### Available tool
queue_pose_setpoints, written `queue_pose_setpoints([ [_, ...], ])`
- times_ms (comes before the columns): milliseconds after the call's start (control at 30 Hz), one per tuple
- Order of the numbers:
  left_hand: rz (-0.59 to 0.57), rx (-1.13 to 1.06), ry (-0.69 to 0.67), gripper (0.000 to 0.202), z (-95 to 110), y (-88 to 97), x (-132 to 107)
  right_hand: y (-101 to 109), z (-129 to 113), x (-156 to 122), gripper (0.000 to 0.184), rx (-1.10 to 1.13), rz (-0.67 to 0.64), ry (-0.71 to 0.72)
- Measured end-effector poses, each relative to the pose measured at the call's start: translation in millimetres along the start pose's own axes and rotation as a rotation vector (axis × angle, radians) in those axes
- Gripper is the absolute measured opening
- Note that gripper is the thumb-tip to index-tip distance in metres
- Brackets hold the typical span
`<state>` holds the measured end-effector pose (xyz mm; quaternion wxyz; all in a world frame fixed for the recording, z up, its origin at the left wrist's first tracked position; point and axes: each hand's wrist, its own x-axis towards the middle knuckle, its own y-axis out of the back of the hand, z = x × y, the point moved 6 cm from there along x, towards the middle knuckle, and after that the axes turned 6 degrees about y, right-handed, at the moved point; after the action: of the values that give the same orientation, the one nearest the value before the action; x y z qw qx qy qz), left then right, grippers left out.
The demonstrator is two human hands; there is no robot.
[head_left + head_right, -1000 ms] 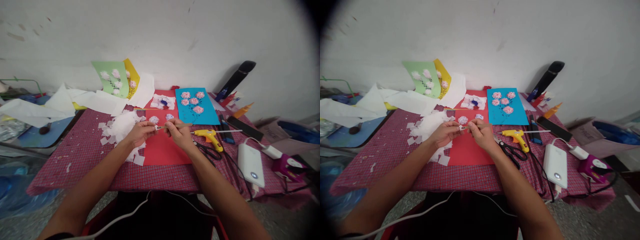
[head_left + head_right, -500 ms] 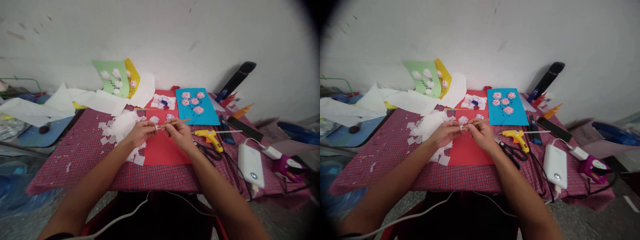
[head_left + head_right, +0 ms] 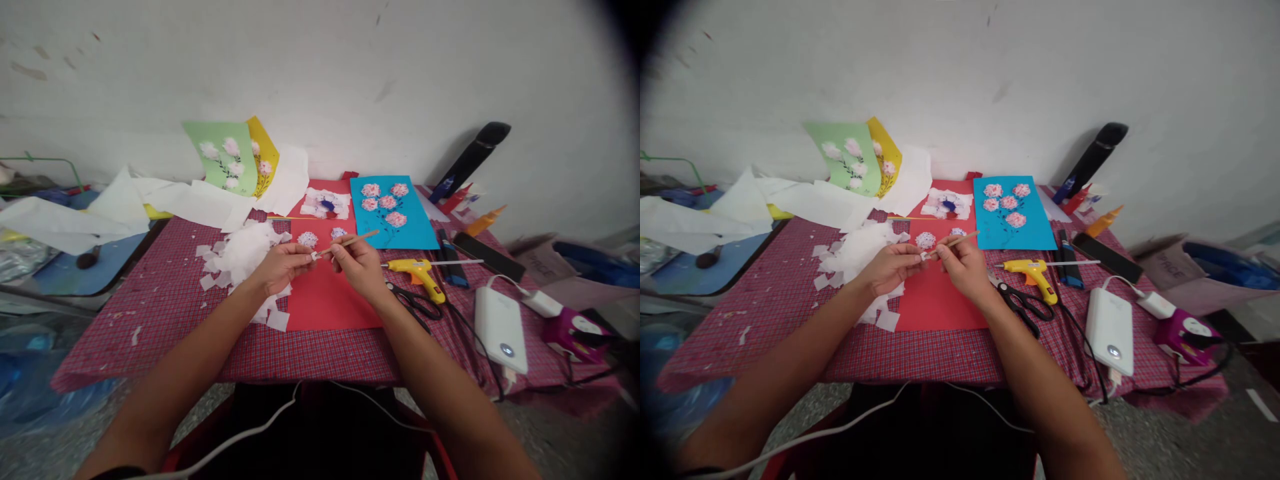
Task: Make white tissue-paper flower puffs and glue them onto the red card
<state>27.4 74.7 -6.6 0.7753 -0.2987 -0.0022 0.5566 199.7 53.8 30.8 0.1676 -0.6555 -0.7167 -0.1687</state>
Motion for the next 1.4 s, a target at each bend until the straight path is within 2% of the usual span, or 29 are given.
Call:
queue_pose_setpoints([
  [633,0.005,-0.009,0.002,0.021,0.0,1.1,0.0,-2.4,-0.9,-0.3,0.028,0.022,0.002,-0.032],
  [1033,0.011,-0.013,0.026,0.019,0.1,0.7,-0.1,-0.9,1.1,-0.1,0.023,0.018,0.001,-0.011],
  [1400,0.067,-0.037,0.014,0.018,2.8,0.7,-2.6,-0.4,-1.8,0.3,0.029,0.026,0.031,-0.04],
])
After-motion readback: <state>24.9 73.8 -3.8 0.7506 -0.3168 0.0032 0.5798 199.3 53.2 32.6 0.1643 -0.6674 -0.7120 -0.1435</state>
